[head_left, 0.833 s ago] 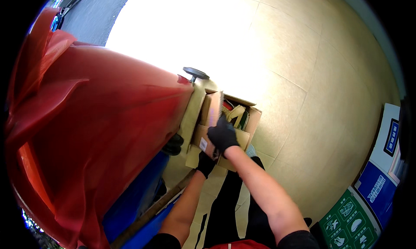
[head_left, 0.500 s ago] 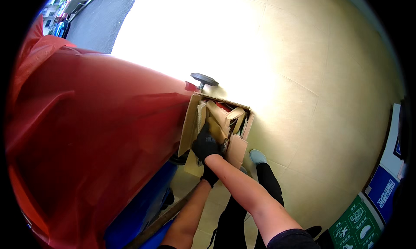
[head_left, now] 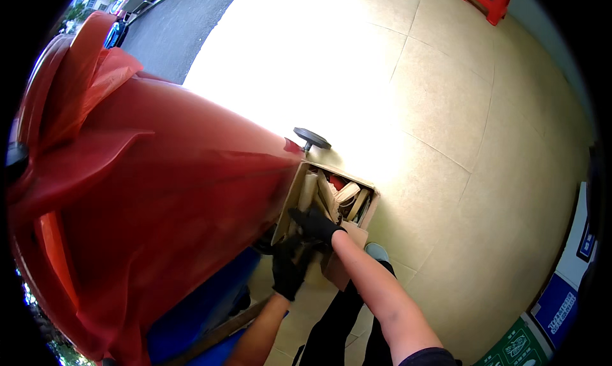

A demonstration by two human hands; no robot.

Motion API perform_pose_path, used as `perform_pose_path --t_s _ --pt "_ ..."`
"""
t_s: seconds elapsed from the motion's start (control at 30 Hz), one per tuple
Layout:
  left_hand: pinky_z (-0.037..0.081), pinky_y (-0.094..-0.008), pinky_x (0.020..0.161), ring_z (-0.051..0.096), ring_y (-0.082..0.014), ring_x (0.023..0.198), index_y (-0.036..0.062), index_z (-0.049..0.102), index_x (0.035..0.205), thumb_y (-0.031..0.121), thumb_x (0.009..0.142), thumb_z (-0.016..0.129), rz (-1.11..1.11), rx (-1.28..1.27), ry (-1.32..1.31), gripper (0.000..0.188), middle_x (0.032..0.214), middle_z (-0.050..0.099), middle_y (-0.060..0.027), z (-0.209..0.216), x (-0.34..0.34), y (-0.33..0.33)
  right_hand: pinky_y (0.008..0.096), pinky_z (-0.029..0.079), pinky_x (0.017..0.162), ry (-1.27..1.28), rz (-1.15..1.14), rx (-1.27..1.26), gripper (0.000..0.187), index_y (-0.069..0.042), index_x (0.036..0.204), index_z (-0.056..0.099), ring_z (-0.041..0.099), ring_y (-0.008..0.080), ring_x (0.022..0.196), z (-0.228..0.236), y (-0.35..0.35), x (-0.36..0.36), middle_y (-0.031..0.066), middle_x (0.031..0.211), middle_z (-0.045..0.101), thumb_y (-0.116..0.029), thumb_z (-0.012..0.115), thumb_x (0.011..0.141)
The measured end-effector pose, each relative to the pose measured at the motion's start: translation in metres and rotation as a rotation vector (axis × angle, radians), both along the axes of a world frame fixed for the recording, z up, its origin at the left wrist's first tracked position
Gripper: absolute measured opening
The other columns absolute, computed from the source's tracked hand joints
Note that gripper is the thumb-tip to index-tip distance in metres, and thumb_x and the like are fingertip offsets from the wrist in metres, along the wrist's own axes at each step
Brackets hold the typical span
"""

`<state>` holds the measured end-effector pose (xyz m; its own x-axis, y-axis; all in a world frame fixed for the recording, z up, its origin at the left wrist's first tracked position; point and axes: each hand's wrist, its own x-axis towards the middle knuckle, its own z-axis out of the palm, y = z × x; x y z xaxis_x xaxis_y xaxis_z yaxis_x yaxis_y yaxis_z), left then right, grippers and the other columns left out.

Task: The person sorts waste by placing food scraps into a green bin and cardboard boxes into a blue bin. They use tongs to handle the food scraps and their hands to fold and place the cardboard.

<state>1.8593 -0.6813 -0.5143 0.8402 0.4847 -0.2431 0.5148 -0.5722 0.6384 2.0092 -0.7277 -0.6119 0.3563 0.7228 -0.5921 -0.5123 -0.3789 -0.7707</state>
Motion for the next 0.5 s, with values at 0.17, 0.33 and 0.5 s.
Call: perform_pose_path --t_s 0.17,0.33,0.5 --pt "0.050 -0.0443 0.090 0.063 -0.0369 0.102 0.0067 0.063 0.122 0.035 0.090 0.068 -0.183 0.642 -0.119 0.043 0.111 0.065 -0.0187 -0.048 0.040 0.069 0.0437 0.046 0.100 -0.518 -0.089 0.097 0.063 -0.001 0.141 0.046 0.054 0.0398 0.125 -0.017 -0.027 -0.020 0.0269 0.139 0.052 -0.048 0.049 0.100" --pt "0.050 -0.0488 0.081 0.063 -0.0361 0.098 0.0108 0.069 0.098 0.042 0.083 0.068 -0.186 0.577 0.239 0.035 0.107 0.065 -0.0183 -0.032 0.067 0.075 0.0444 0.049 0.092 -0.836 -0.262 -0.014 0.038 0.002 0.124 0.059 0.062 0.0394 0.106 0.039 -0.070 -0.033 0.0241 0.110 0.065 -0.020 0.054 0.094" --pt "0.050 -0.0487 0.084 0.062 -0.0380 0.104 0.0097 0.070 0.098 0.040 0.082 0.068 -0.222 0.788 0.178 0.034 0.109 0.066 -0.0201 -0.033 0.074 0.075 0.0447 0.040 0.103 -1.225 -0.124 -0.056 0.038 0.001 0.120 0.061 0.055 0.0388 0.115 0.039 -0.021 -0.023 0.0242 0.118 0.060 -0.012 0.056 0.085"
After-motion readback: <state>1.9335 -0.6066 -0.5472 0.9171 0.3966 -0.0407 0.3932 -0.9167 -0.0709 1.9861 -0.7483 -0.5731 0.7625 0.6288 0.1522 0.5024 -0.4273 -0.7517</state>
